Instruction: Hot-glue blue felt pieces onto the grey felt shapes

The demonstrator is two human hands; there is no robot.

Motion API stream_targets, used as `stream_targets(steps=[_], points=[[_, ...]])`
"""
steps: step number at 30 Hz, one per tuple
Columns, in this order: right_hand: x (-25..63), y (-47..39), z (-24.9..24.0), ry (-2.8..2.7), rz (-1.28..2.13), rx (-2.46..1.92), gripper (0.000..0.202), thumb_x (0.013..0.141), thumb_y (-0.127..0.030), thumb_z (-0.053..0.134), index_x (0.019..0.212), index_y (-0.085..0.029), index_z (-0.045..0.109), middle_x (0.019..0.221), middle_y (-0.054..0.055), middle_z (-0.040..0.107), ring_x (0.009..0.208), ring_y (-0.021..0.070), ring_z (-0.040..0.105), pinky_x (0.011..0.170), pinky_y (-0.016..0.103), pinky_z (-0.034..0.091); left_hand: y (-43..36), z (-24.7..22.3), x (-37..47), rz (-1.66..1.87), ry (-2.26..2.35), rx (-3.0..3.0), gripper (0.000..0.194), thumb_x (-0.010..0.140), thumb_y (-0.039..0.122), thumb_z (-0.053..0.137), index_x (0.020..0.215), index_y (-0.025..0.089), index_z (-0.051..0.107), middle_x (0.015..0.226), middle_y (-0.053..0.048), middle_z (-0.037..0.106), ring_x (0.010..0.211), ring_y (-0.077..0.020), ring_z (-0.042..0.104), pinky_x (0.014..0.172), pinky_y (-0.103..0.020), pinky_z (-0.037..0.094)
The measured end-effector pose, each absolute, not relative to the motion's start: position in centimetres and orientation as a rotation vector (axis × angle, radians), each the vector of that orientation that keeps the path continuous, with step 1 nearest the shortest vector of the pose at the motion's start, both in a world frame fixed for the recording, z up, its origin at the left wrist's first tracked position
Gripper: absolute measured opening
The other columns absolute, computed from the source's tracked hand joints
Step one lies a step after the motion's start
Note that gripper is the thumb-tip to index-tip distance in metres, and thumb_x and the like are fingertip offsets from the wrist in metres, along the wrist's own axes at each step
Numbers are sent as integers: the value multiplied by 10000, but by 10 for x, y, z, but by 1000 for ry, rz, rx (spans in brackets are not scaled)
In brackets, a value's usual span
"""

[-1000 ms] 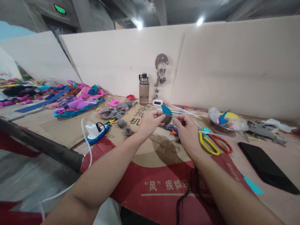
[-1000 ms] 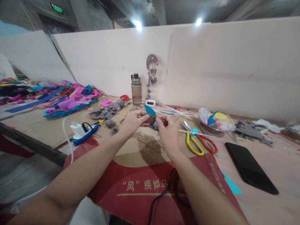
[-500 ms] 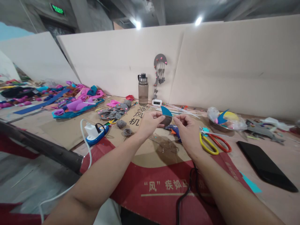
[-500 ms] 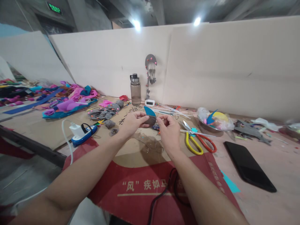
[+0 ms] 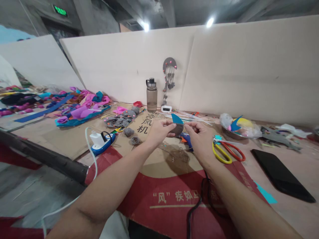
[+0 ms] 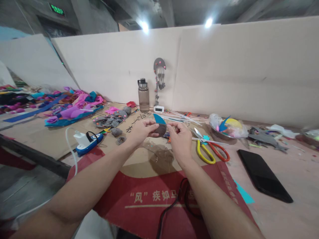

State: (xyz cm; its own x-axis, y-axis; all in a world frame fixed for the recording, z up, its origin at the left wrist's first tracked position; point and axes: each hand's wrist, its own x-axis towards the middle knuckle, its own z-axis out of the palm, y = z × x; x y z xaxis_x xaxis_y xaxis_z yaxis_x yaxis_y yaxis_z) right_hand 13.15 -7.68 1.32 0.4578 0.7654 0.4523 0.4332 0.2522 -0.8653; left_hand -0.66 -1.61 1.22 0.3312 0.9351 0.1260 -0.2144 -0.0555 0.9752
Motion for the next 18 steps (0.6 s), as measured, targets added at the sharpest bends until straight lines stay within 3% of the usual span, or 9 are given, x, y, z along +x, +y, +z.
stream_targets(steps=[18], points=[[141,-66,-3,-1089,417,-1277,281,784,-430,668,879,-168,706,593,-54,420,526,97,348,457,232,257,-18,18,-9,967,682,1152,28,818,92,670,805,89,645,744,-21,637,665,-98,648,712,-278,600]])
